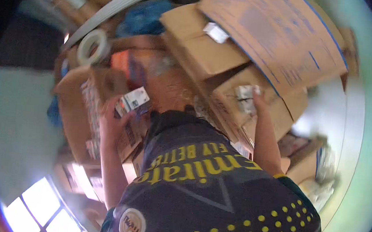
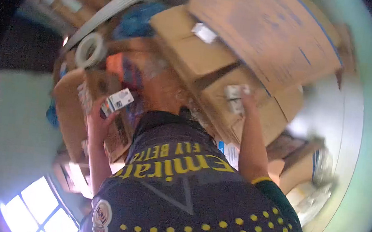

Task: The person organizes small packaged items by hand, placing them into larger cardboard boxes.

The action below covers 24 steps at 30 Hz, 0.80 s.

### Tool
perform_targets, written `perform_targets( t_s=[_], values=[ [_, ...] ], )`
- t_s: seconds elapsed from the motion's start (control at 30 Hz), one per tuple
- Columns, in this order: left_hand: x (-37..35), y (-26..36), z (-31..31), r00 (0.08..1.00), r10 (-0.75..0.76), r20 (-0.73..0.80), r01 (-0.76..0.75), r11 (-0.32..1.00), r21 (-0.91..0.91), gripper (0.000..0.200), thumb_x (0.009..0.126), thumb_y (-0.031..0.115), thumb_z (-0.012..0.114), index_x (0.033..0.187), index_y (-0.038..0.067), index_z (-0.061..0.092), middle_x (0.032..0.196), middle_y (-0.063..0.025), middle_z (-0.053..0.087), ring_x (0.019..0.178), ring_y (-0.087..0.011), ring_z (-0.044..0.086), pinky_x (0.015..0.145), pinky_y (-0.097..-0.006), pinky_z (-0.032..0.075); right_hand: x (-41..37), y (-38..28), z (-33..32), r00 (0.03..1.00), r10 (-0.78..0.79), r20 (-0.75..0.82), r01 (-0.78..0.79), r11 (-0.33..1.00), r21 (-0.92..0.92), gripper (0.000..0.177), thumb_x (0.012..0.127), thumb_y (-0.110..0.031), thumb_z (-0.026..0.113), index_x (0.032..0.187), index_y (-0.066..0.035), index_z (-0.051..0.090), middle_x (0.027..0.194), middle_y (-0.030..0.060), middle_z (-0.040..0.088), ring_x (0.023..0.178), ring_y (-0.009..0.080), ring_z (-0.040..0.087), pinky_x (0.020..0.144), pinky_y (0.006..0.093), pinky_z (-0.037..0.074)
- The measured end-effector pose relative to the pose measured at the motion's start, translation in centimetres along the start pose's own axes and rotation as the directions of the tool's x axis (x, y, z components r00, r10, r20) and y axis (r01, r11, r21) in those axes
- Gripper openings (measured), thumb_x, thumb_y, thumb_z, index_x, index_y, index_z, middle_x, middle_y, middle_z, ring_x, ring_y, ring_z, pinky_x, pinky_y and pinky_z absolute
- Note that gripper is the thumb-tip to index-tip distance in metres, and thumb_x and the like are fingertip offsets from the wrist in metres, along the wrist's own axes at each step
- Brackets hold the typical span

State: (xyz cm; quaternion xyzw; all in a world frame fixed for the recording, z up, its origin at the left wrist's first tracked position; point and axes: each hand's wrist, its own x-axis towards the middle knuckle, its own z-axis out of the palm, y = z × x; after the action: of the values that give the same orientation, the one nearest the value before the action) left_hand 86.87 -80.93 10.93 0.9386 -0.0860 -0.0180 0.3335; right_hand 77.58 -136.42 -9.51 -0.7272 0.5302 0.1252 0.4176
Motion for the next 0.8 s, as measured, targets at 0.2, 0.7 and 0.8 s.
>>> perform_targets(
  t_s=[0.2, 0.7, 0.8],
  values=[
    [-5.6, -7.9, -4.7, 0.909, -0.219, -0.355, 0.247, 0.968, 0.035, 0.056, 0.079, 0.015, 0.086, 0.129, 0.003, 0.062, 0.121, -0.0181, 0.069, 0.098, -0.0306, 0.071, 0.081, -0.0392, 0.056, 7.5, 1.6, 0.1, 0.988, -0.118, 0.100, 0.104, 0.986, 0.133, 0.074, 0.094, -0.067, 0.060, 0.130, -0.002, 0.066, 0.117, 0.0160, 0.072, 0.101, 0.0271, 0.069, 0.085, 0.0450, 0.055],
    [-10.0, -30.0, -8.6, 0.650, -0.572, -0.500, 0.692, 0.718, 0.079, 0.065, 0.076, 0.043, 0.089, 0.118, -0.003, 0.068, 0.112, -0.0255, 0.072, 0.109, -0.0416, 0.069, 0.093, -0.0466, 0.055, 13.9, 1.6, -2.9, 0.978, 0.150, 0.147, -0.169, 0.977, 0.127, 0.064, 0.090, -0.060, 0.066, 0.129, -0.009, 0.064, 0.121, 0.0120, 0.067, 0.104, 0.0316, 0.066, 0.085, 0.0506, 0.053],
    [-8.3, -35.3, -7.8, 0.684, -0.612, -0.397, 0.696, 0.710, 0.105, 0.068, 0.075, 0.044, 0.089, 0.119, -0.003, 0.068, 0.114, -0.0254, 0.072, 0.110, -0.0409, 0.069, 0.094, -0.0461, 0.054, 18.3, 4.8, -3.9, 0.953, 0.128, 0.275, -0.188, 0.961, 0.202, 0.065, 0.090, -0.060, 0.065, 0.131, -0.010, 0.063, 0.125, 0.0127, 0.066, 0.107, 0.0333, 0.065, 0.087, 0.0519, 0.053]
  ],
)
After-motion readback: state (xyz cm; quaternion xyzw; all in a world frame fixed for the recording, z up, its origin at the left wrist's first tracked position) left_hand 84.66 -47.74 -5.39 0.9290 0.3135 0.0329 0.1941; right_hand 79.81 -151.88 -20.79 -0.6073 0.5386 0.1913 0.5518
